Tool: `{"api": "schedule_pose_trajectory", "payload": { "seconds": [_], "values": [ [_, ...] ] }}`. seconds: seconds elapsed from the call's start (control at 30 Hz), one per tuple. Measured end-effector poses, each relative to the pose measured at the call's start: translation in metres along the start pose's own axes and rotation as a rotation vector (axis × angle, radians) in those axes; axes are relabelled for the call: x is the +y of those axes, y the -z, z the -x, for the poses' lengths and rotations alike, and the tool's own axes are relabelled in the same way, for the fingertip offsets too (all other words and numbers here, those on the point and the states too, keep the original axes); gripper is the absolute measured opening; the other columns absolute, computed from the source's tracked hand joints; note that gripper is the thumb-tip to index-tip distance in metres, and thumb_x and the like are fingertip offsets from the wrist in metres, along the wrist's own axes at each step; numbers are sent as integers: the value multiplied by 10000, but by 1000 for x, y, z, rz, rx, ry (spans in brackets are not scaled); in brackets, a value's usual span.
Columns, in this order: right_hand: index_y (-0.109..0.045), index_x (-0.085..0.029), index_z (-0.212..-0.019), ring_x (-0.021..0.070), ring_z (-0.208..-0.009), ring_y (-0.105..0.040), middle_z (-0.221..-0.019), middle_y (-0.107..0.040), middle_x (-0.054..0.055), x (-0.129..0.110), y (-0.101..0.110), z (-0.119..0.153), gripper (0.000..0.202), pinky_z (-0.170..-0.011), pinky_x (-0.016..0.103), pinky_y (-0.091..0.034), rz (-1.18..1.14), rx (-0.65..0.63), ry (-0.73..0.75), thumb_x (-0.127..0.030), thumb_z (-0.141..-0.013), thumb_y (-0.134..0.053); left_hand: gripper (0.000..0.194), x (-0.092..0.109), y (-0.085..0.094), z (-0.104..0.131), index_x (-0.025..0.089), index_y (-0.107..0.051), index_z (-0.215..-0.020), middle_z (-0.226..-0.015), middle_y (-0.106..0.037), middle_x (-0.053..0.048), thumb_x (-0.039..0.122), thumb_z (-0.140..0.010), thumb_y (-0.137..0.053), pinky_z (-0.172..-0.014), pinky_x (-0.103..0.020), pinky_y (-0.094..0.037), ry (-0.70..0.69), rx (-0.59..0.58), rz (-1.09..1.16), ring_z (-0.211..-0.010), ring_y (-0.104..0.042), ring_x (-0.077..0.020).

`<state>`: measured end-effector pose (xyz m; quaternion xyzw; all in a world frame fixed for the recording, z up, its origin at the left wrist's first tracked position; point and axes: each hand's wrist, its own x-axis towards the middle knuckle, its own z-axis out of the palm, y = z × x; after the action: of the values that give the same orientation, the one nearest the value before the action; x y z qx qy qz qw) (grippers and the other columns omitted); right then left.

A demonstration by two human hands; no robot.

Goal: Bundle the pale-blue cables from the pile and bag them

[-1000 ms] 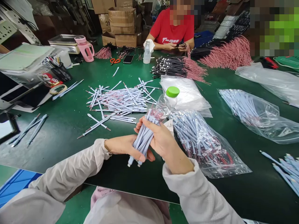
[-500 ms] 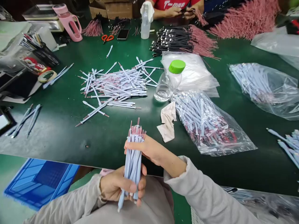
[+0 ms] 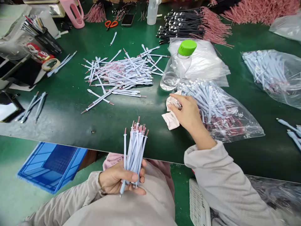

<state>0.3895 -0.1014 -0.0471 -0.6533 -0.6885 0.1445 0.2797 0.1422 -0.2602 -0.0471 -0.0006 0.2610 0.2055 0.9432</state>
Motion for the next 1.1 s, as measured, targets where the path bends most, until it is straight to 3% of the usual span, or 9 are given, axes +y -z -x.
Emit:
{"api": "schedule_pose_trajectory", "payload": {
  "seconds": [0.17, 0.33, 0.47, 0.57, 0.73, 0.83, 0.93, 1.0, 1.1],
  "values": [
    [-621, -208, -837, 171, -712, -537, -797, -614, 48, 1, -6, 5, 115, -668, 307, -391, -131, -115, -164, -253, -733, -640, 431, -4, 2, -5, 133, -628, -939, -806, -558, -16, 44, -546, -781, -618, -213, -477, -30, 88, -3, -619, -533, -62],
    [-588, -198, -793, 146, -630, -538, -720, -602, 20, -47, 20, 32, 142, -561, 258, -389, -454, -309, -214, -316, -737, -643, 385, -5, 3, -9, 104, -627, -893, -843, -614, -67, 80, -546, -793, -611, -197, -466, -38, 71, -8, -642, -578, -89],
    [-592, -212, -808, 133, -698, -546, -796, -602, 0, -100, 26, 71, 25, -618, 240, -411, -398, -787, 99, -227, -789, -583, 337, -7, 1, -11, 87, -628, -827, -762, -617, -56, 118, -544, -808, -624, -194, -480, -62, 122, -24, -665, -594, -103],
    [-548, -191, -776, 123, -698, -514, -816, -566, 4, -116, 12, 94, 148, -623, 238, -401, -255, -961, 329, -61, -788, -479, 308, -10, 0, -13, 86, -613, -744, -692, -589, -28, 162, -534, -824, -621, -193, -485, -120, 154, -77, -666, -581, -101],
    [-459, -176, -688, 172, -699, -458, -784, -511, 44, -104, -3, 89, 177, -607, 285, -369, -11, -816, 597, -2, -716, -464, 325, -11, 1, -14, 79, -628, -767, -665, -579, -27, 224, -551, -822, -579, -204, -478, -123, 189, -92, -603, -558, -92],
    [-473, -176, -735, 178, -737, -473, -799, -514, 49, -101, 3, 79, 149, -659, 301, -377, -12, -677, 495, -70, -824, -418, 386, -10, 0, -14, 91, -643, -892, -706, -579, -22, 200, -563, -813, -589, -202, -476, -116, 178, -66, -622, -562, -88],
    [-480, -182, -735, 147, -686, -483, -773, -523, 20, -106, 6, 81, 141, -608, 264, -380, -88, -863, 427, -81, -824, -441, 351, -10, -1, -15, 85, -633, -808, -671, -572, -20, 212, -541, -824, -575, -206, -465, -137, 209, -88, -614, -555, -95],
    [-467, -182, -696, 148, -669, -475, -764, -526, 17, -106, 4, 87, 166, -580, 261, -372, -67, -962, 507, -26, -753, -476, 338, -11, -2, -16, 82, -613, -736, -647, -567, -21, 226, -523, -832, -562, -208, -456, -149, 226, -109, -608, -549, -100],
    [-465, -177, -687, 187, -716, -468, -790, -525, 46, -102, 0, 88, 186, -621, 301, -373, 63, -817, 602, 7, -715, -468, 346, -10, -2, -15, 82, -625, -788, -681, -574, -23, 225, -542, -821, -559, -203, -451, -147, 217, -110, -607, -547, -94]
  ]
}}
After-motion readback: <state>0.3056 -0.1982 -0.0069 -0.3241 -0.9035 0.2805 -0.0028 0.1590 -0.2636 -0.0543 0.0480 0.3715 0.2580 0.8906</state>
